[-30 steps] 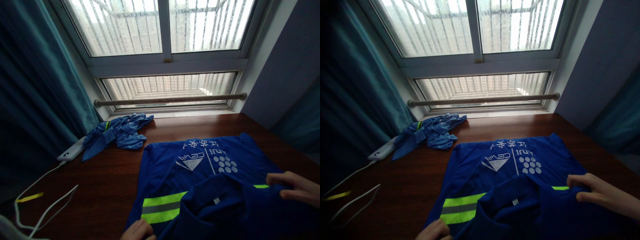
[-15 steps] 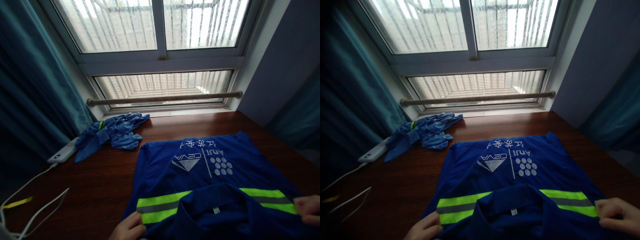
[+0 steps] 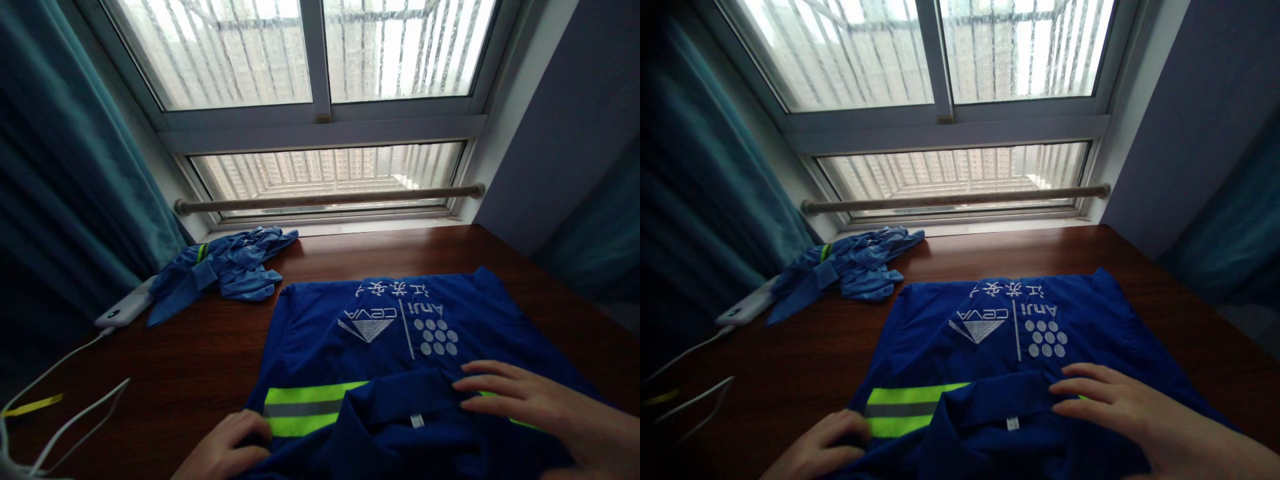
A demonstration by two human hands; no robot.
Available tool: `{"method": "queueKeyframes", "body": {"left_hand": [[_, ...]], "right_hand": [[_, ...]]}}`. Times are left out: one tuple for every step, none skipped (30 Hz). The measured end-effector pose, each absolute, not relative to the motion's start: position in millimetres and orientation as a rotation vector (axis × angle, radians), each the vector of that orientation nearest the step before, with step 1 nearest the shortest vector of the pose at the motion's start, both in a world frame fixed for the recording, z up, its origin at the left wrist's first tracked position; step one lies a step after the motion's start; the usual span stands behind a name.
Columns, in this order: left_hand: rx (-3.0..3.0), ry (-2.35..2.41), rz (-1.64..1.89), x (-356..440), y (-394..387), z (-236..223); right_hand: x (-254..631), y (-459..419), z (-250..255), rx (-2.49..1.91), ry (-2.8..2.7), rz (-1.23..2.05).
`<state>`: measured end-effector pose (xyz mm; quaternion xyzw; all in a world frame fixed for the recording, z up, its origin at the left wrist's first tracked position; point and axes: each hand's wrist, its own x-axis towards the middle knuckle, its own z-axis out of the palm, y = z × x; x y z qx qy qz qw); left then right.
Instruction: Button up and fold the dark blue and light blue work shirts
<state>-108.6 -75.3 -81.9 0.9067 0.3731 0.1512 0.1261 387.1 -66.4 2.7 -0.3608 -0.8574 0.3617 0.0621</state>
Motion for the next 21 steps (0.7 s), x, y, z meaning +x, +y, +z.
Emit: {"method": "queueKeyframes", "body": {"left_hand": [[2.654, 1.113, 0.417, -115, -68, -83], [2.682, 1.165, 0.385, -122, -60, -84], [2.719, 1.255, 0.342, -128, -52, -84], [2.755, 1.382, 0.295, -133, -44, -85], [2.78, 1.532, 0.249, -136, -38, -86], [2.792, 1.682, 0.212, -137, -33, -87], [2.791, 1.815, 0.195, -136, -30, -89], [2.783, 1.912, 0.196, -133, -29, -90], [2.779, 1.967, 0.212, -129, -30, -92], [2.78, 1.99, 0.249, -125, -33, -95], [2.779, 2.0, 0.311, -120, -36, -97], [2.773, 2.001, 0.391, -117, -41, -100], [2.751, 1.994, 0.483, -115, -45, -103], [2.712, 1.982, 0.586, -115, -49, -104], [2.66, 1.971, 0.695, -116, -53, -105], [2.6, 1.963, 0.796, -119, -56, -106], [2.54, 1.962, 0.888, -123, -58, -105], [2.486, 1.967, 0.962, -127, -58, -104], [2.445, 1.975, 1.019, -131, -58, -104], [2.414, 1.98, 1.054, -135, -58, -103], [2.39, 1.98, 1.066, -138, -57, -103]], "right_hand": [[364, -58, 8, -0.967, -2.708, 1.097], [343, -49, 10, -0.782, -2.812, 1.09], [324, -42, 9, -0.583, -2.89, 1.076], [306, -35, 5, -0.422, -2.935, 1.054], [291, -29, -1, -0.295, -2.965, 1.022], [278, -25, -9, -0.199, -2.987, 0.987], [267, -22, -18, -0.137, -3.0, 0.956], [258, -19, -25, -0.104, -3.008, 0.932], [250, -18, -32, -0.099, -3.009, 0.914], [245, -17, -37, -0.119, -3.001, 0.906], [240, -17, -40, -0.162, -2.985, 0.906], [238, -18, -41, -0.227, -2.961, 0.912], [237, -19, -40, -0.3, -2.935, 0.925], [237, -21, -39, -0.373, -2.913, 0.944], [238, -23, -37, -0.443, -2.896, 0.966], [240, -25, -36, -0.505, -2.888, 0.987], [244, -27, -36, -0.563, -2.887, 1.004], [248, -28, -37, -0.619, -2.888, 1.01], [252, -29, -40, -0.682, -2.882, 0.999], [258, -29, -44, -0.76, -2.867, 0.966], [266, -27, -50, -0.844, -2.845, 0.916]]}}
